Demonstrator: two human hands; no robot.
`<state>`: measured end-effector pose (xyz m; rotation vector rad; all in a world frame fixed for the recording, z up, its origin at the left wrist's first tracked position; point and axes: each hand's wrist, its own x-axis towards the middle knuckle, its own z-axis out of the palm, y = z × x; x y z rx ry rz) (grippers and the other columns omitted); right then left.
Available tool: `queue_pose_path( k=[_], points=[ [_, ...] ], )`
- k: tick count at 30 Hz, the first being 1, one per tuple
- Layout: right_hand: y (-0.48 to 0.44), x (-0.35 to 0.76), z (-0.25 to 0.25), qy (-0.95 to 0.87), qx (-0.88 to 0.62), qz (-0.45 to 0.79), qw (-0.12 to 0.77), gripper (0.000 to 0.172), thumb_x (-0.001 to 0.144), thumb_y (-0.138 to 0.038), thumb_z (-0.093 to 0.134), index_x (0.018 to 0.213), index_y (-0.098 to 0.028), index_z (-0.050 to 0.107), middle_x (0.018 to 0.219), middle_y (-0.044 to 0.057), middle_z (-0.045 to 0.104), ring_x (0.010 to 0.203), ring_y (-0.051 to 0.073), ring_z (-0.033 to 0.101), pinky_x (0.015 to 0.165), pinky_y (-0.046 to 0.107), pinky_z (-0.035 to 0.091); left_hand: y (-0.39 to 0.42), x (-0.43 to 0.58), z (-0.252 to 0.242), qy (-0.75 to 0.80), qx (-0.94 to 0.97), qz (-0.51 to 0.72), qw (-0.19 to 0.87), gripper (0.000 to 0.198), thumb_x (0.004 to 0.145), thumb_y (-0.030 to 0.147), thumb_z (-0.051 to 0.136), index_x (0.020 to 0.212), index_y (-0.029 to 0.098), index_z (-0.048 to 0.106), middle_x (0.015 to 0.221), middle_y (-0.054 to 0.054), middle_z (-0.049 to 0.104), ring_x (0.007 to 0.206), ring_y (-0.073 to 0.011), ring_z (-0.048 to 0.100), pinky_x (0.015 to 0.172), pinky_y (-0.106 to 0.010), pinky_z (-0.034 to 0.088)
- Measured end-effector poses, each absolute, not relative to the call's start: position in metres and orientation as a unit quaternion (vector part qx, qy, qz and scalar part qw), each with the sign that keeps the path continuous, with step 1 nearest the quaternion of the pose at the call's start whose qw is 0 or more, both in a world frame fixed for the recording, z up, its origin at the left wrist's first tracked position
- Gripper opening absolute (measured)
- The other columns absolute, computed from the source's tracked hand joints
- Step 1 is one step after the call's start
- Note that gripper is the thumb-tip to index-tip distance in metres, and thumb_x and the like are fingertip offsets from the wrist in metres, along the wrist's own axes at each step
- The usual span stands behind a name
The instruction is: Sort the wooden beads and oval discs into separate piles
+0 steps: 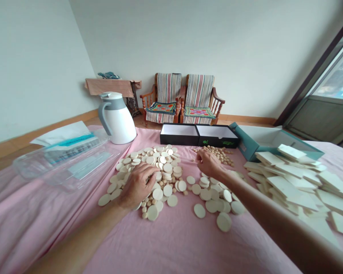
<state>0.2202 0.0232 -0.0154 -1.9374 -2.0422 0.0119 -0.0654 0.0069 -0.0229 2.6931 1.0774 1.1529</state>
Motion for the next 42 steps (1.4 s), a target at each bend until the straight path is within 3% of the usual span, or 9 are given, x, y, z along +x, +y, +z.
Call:
queue_pose_path(
  k=[5,13,29,33,38,42],
  points=[
    [0.029,0.245,0.002,-0.66,-0.73,-0.096,0.149,0.023,0.075,-0.008,0.046,0.089,-0.016,0.062,0.094,0.012,0.059,0.084,0.02,0.054,0.063,0.025,0.035,0.006,-0.065,-0.023,0.343,0.863,0.37,0.011,0.018,0.084,0.014,0.049,0.093,0.018,0.065,0.091,-0.005,0.067,0.09,-0.0182,0.058,0.083,-0.034,0.047],
    [0.025,0.184,-0.021,-0.818,-0.524,0.12,0.203,0.028,0.068,-0.003,0.05,0.091,-0.014,0.062,0.09,0.006,0.064,0.077,0.012,0.057,0.071,0.022,0.04,0.006,-0.066,-0.023,0.341,0.863,0.372,0.022,0.018,0.084,0.013,0.049,0.093,0.018,0.065,0.09,-0.005,0.067,0.09,-0.0186,0.058,0.083,-0.035,0.047],
    [0.017,0.168,-0.021,-0.785,-0.597,0.092,0.133,0.021,0.067,-0.008,0.051,0.081,-0.015,0.063,0.083,0.006,0.067,0.074,0.014,0.057,0.062,0.021,0.036,0.005,-0.065,-0.021,0.339,0.863,0.375,0.008,0.018,0.084,0.014,0.049,0.093,0.018,0.065,0.089,-0.005,0.067,0.089,-0.0185,0.059,0.082,-0.034,0.048],
    [0.019,0.181,-0.018,-0.767,-0.627,0.068,0.119,0.017,0.069,-0.009,0.052,0.08,-0.015,0.063,0.082,0.007,0.065,0.075,0.016,0.057,0.061,0.022,0.036,0.005,-0.066,-0.022,0.339,0.864,0.372,0.007,0.018,0.085,0.014,0.049,0.093,0.018,0.065,0.089,-0.006,0.066,0.089,-0.0185,0.059,0.082,-0.034,0.048],
    [0.023,0.22,0.001,-0.69,-0.714,-0.035,0.113,0.022,0.078,-0.009,0.044,0.091,-0.012,0.062,0.094,0.017,0.06,0.081,0.022,0.058,0.06,0.027,0.035,0.006,-0.065,-0.023,0.342,0.863,0.373,0.01,0.018,0.084,0.014,0.05,0.093,0.019,0.065,0.088,-0.005,0.066,0.088,-0.0187,0.059,0.081,-0.034,0.048],
    [0.019,0.222,0.01,-0.674,-0.723,-0.094,0.123,0.021,0.081,-0.011,0.044,0.092,-0.014,0.062,0.098,0.015,0.059,0.085,0.021,0.057,0.062,0.026,0.036,0.006,-0.065,-0.023,0.337,0.864,0.374,0.013,0.019,0.084,0.012,0.049,0.093,0.019,0.065,0.09,-0.005,0.067,0.089,-0.0183,0.059,0.083,-0.034,0.047]
  ],
)
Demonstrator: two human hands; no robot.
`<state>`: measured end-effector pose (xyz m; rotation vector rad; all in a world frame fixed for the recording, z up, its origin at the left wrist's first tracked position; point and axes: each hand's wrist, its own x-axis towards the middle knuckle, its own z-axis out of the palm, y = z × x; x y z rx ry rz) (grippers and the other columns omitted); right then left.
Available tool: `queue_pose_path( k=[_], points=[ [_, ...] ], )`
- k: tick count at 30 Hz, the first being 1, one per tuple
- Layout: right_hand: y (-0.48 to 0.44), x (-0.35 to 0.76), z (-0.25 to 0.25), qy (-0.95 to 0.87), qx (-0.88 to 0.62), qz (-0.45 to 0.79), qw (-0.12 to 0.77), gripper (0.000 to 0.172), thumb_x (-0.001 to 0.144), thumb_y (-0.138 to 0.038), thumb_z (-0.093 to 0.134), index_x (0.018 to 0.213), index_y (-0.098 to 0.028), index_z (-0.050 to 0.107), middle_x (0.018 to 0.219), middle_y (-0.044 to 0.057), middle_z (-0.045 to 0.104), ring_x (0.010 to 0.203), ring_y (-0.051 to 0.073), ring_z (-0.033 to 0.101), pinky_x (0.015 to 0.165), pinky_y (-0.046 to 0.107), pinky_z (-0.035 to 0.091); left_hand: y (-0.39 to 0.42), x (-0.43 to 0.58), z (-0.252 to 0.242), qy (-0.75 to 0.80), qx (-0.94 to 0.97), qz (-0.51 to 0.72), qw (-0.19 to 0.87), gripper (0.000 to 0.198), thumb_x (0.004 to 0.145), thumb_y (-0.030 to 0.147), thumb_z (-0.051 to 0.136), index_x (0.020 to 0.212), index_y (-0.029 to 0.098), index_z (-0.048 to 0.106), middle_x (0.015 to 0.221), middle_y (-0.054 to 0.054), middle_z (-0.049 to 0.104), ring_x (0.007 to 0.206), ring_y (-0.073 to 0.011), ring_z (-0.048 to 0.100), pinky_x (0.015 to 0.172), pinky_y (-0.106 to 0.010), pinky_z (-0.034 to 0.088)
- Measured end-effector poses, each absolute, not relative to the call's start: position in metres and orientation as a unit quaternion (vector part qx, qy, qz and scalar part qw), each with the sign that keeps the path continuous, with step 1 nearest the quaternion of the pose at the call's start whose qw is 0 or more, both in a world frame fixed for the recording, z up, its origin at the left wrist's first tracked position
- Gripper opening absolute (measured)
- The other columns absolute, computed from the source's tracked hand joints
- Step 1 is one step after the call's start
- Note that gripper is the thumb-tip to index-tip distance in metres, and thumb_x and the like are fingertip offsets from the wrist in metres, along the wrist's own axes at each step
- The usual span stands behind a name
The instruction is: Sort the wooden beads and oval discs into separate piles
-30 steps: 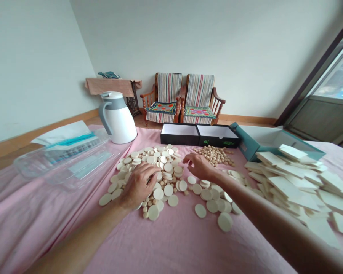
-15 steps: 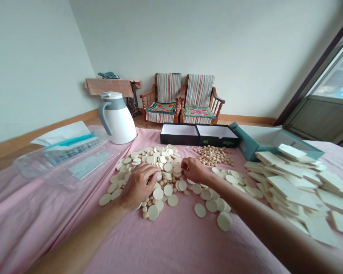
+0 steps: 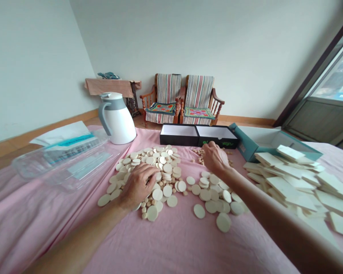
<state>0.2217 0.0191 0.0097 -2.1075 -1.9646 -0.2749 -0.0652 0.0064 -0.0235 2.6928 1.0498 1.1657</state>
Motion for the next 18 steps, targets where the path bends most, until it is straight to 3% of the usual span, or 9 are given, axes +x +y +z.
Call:
queue_pose_path(
  k=[4,7,12,18],
  points=[
    [0.008,0.186,0.0,-0.788,-0.589,0.063,0.168,0.019,0.078,-0.02,0.055,0.095,-0.015,0.062,0.092,0.009,0.063,0.078,0.016,0.057,0.068,0.024,0.04,0.007,-0.066,-0.024,0.338,0.865,0.372,0.013,0.019,0.084,0.013,0.049,0.095,0.018,0.064,0.091,-0.005,0.066,0.09,-0.0182,0.058,0.083,-0.034,0.047],
    [0.002,0.16,-0.009,-0.803,-0.557,0.095,0.19,0.024,0.077,-0.027,0.059,0.097,-0.014,0.062,0.091,0.009,0.063,0.077,0.015,0.057,0.069,0.024,0.04,0.006,-0.067,-0.023,0.339,0.864,0.373,0.012,0.019,0.085,0.014,0.048,0.095,0.018,0.064,0.091,-0.006,0.066,0.09,-0.0185,0.058,0.083,-0.034,0.047],
    [0.002,0.149,-0.012,-0.789,-0.577,0.085,0.193,0.015,0.073,-0.016,0.053,0.086,-0.014,0.061,0.086,0.008,0.064,0.074,0.015,0.056,0.064,0.023,0.037,0.004,-0.067,-0.021,0.339,0.865,0.371,0.012,0.019,0.085,0.014,0.048,0.094,0.018,0.064,0.091,-0.006,0.066,0.091,-0.0187,0.058,0.083,-0.034,0.047],
    [-0.009,0.188,0.014,-0.793,-0.57,0.119,0.181,0.017,0.07,-0.009,0.05,0.077,-0.014,0.065,0.072,0.003,0.064,0.065,0.011,0.054,0.06,0.021,0.037,0.005,-0.067,-0.024,0.339,0.864,0.372,0.012,0.018,0.085,0.014,0.049,0.094,0.018,0.064,0.09,-0.005,0.066,0.089,-0.0182,0.057,0.082,-0.034,0.046]
  ],
)
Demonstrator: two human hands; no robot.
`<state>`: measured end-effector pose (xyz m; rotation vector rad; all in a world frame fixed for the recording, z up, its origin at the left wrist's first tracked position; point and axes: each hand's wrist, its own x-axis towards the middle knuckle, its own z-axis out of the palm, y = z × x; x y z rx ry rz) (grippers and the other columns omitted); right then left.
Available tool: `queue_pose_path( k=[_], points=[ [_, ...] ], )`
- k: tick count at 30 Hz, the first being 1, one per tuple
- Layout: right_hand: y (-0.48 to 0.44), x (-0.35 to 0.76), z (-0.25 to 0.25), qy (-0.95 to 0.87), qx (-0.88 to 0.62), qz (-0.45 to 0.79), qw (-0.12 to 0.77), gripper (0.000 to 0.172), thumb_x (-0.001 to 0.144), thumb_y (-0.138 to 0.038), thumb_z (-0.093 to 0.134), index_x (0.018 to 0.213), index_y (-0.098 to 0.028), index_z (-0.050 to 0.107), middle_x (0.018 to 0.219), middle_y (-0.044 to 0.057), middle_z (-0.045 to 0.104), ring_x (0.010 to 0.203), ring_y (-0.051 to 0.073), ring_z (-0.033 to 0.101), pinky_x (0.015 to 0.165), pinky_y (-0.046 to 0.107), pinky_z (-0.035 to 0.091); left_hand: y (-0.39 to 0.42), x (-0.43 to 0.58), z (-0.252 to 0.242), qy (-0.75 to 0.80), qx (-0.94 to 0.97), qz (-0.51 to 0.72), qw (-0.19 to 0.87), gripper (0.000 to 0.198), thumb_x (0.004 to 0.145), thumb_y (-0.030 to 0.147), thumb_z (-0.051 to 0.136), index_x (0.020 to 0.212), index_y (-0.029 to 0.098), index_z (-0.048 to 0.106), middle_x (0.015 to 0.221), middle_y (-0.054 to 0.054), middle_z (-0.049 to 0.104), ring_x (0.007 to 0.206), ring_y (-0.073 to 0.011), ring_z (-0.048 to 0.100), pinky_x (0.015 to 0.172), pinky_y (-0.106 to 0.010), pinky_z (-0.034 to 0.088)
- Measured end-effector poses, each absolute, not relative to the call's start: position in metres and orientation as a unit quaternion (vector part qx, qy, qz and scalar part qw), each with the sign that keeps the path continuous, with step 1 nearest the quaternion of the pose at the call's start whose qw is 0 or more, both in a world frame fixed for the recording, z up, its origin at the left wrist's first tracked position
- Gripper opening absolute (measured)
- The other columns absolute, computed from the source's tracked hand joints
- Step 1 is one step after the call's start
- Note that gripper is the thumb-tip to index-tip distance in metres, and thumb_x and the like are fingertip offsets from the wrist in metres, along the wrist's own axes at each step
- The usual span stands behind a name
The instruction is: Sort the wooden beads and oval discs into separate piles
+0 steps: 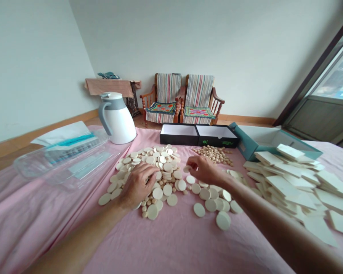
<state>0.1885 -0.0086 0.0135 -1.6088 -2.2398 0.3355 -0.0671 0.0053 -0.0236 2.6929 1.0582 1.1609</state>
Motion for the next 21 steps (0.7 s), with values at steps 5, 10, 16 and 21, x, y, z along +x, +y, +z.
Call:
queue_pose_path(
  k=[5,10,16,21],
  points=[
    [-0.032,0.247,0.043,-0.829,-0.498,0.246,0.071,0.021,0.074,-0.016,0.049,0.083,-0.016,0.069,0.071,0.001,0.066,0.062,0.011,0.056,0.057,0.02,0.038,0.007,-0.066,-0.026,0.337,0.862,0.379,-0.001,0.018,0.085,0.012,0.049,0.093,0.018,0.064,0.09,-0.004,0.066,0.09,-0.0179,0.057,0.083,-0.034,0.046],
    [-0.042,0.253,0.039,-0.815,-0.531,0.223,0.064,0.02,0.074,-0.016,0.051,0.077,-0.016,0.07,0.075,0.004,0.069,0.067,0.013,0.059,0.062,0.022,0.041,0.006,-0.064,-0.024,0.334,0.862,0.38,-0.001,0.018,0.084,0.013,0.05,0.093,0.018,0.064,0.09,-0.004,0.066,0.089,-0.0178,0.058,0.083,-0.033,0.046],
    [-0.054,0.189,0.01,-0.828,-0.527,0.138,0.133,0.022,0.072,-0.012,0.053,0.088,-0.017,0.066,0.088,0.007,0.066,0.079,0.015,0.058,0.069,0.023,0.039,0.005,-0.065,-0.024,0.342,0.863,0.373,0.0,0.018,0.084,0.014,0.05,0.093,0.019,0.064,0.09,-0.004,0.066,0.089,-0.0181,0.059,0.083,-0.033,0.047],
    [-0.061,0.167,-0.002,-0.815,-0.56,0.089,0.123,0.018,0.076,-0.009,0.044,0.081,-0.015,0.06,0.082,0.009,0.062,0.078,0.017,0.056,0.066,0.025,0.037,0.006,-0.066,-0.025,0.344,0.864,0.368,0.001,0.018,0.085,0.014,0.05,0.095,0.019,0.064,0.091,-0.004,0.066,0.09,-0.0181,0.058,0.083,-0.033,0.046]
  ],
)
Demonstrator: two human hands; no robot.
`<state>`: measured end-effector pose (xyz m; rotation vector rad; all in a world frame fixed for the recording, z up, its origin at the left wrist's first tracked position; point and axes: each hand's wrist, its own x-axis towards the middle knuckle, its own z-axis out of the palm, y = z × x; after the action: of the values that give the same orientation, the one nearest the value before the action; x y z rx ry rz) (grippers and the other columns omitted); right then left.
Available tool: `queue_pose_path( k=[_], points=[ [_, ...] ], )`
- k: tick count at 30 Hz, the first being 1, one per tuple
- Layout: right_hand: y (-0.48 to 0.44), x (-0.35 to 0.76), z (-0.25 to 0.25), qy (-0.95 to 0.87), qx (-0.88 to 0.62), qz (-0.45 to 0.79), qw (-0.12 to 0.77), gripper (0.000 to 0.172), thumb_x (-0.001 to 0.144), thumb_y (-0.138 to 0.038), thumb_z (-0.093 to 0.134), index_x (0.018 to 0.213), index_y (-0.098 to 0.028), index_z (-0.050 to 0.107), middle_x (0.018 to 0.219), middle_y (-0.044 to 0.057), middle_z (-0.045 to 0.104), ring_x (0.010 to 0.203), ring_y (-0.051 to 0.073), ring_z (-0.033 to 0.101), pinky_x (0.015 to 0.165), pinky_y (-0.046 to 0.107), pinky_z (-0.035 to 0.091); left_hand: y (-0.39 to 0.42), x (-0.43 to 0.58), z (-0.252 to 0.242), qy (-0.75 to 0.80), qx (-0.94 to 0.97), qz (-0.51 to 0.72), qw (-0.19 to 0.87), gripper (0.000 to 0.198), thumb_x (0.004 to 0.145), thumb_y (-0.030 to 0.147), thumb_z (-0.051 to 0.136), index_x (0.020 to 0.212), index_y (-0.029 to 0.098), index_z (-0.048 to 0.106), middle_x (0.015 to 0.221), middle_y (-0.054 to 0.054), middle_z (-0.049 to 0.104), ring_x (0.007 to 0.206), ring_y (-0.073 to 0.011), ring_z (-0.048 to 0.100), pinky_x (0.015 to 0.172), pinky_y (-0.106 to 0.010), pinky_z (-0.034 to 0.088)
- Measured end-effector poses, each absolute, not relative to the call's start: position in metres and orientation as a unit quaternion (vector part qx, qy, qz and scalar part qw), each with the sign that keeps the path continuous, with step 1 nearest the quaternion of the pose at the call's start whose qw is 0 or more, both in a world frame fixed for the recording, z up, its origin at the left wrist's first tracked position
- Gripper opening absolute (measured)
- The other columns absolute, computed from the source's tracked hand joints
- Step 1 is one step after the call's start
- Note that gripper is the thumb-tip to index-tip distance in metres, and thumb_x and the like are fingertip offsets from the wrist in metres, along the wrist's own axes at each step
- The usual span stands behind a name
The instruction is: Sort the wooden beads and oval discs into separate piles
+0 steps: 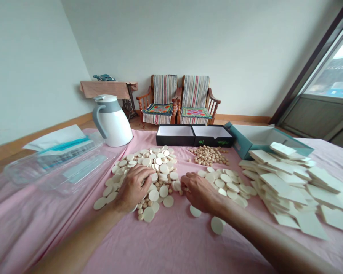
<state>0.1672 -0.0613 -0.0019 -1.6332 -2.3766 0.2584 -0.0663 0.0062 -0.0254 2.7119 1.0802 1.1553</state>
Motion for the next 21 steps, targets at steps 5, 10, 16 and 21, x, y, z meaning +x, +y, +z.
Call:
queue_pose_path(
  k=[5,10,16,21],
  points=[
    [-0.036,0.203,0.003,-0.778,-0.581,0.087,0.224,0.023,0.068,-0.004,0.046,0.083,-0.015,0.059,0.083,0.004,0.061,0.068,0.011,0.053,0.063,0.02,0.036,0.005,-0.065,-0.023,0.341,0.864,0.37,0.001,0.017,0.085,0.015,0.049,0.094,0.019,0.064,0.09,-0.004,0.066,0.088,-0.0179,0.058,0.082,-0.033,0.046],
    [-0.002,0.251,0.015,-0.711,-0.678,-0.028,0.182,0.023,0.069,-0.003,0.043,0.077,-0.016,0.061,0.077,0.006,0.059,0.069,0.014,0.054,0.059,0.023,0.032,0.005,-0.065,-0.022,0.341,0.865,0.369,0.004,0.017,0.085,0.015,0.049,0.092,0.019,0.064,0.089,-0.004,0.066,0.088,-0.0181,0.058,0.082,-0.033,0.046],
    [-0.02,0.218,0.018,-0.744,-0.643,-0.009,0.183,0.021,0.076,-0.008,0.043,0.083,-0.016,0.061,0.084,0.007,0.062,0.071,0.014,0.055,0.06,0.023,0.033,0.006,-0.066,-0.023,0.343,0.865,0.367,0.002,0.017,0.085,0.015,0.049,0.093,0.018,0.064,0.09,-0.004,0.066,0.089,-0.0183,0.058,0.083,-0.034,0.046],
    [-0.059,0.165,0.0,-0.819,-0.554,0.094,0.116,0.01,0.077,-0.014,0.049,0.079,-0.017,0.058,0.079,0.005,0.063,0.067,0.013,0.055,0.058,0.023,0.031,0.005,-0.066,-0.023,0.343,0.865,0.365,0.0,0.016,0.086,0.015,0.05,0.093,0.018,0.064,0.09,-0.004,0.065,0.09,-0.018,0.058,0.084,-0.034,0.046]
  ],
)
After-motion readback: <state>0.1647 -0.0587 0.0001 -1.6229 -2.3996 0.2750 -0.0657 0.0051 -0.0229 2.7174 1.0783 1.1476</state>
